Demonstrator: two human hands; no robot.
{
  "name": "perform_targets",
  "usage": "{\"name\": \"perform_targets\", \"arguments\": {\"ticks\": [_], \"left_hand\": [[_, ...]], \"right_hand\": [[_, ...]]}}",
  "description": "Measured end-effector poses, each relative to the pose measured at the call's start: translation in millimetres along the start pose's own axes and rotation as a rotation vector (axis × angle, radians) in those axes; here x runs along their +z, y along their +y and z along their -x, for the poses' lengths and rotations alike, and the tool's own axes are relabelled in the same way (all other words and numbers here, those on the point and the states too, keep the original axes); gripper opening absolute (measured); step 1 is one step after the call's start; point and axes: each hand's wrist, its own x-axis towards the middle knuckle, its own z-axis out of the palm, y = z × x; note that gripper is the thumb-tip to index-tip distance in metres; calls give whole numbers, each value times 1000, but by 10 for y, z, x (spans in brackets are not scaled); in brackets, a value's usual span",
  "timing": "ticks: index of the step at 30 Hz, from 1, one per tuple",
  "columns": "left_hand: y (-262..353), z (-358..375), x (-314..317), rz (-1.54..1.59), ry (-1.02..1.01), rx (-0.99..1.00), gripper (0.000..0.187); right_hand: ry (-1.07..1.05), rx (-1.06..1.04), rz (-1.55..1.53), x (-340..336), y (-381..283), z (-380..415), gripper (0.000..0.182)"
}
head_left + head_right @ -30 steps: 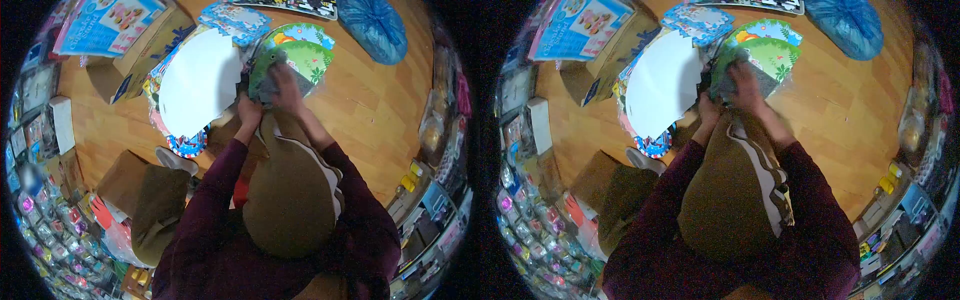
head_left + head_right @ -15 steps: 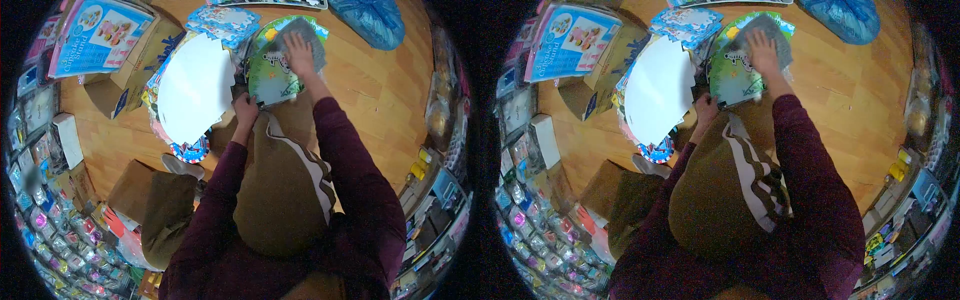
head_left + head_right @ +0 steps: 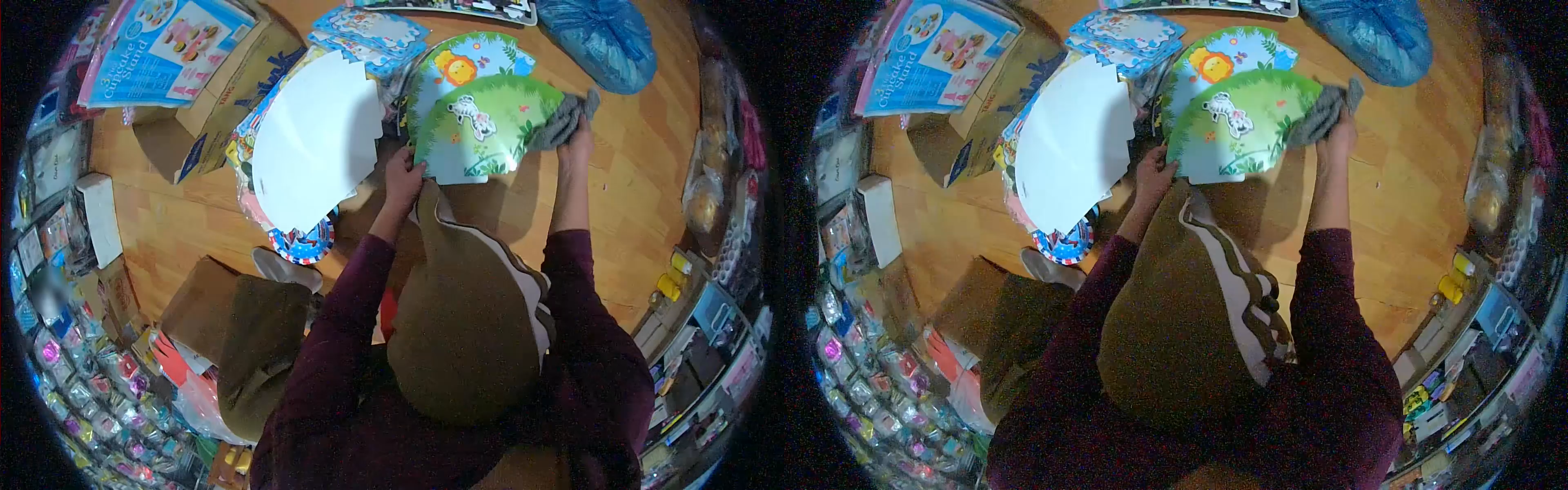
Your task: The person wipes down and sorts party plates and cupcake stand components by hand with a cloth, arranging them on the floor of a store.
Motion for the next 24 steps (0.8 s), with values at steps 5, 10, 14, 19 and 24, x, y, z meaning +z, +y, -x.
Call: {"name": "perform_targets", "arguments": {"ticks": [5, 10, 14, 19, 24], "left_hand": [[357, 51, -88, 146, -90, 261, 22], [1077, 171, -539, 247, -70, 126, 20], [1190, 85, -1086, 75, -81, 146, 16], [1259, -333, -1540, 265, 89, 45, 41], [889, -326, -1917, 555, 49, -82, 72]], "right_hand": [[162, 199, -217, -262, -143, 145, 35], [-40, 211, -323, 27, -196, 221, 37], [-232, 306, -244, 509, -150, 570, 35], [-964, 169, 78, 849, 900, 1200, 28], [-1463, -651, 636, 1713, 566, 2153, 27]]}}
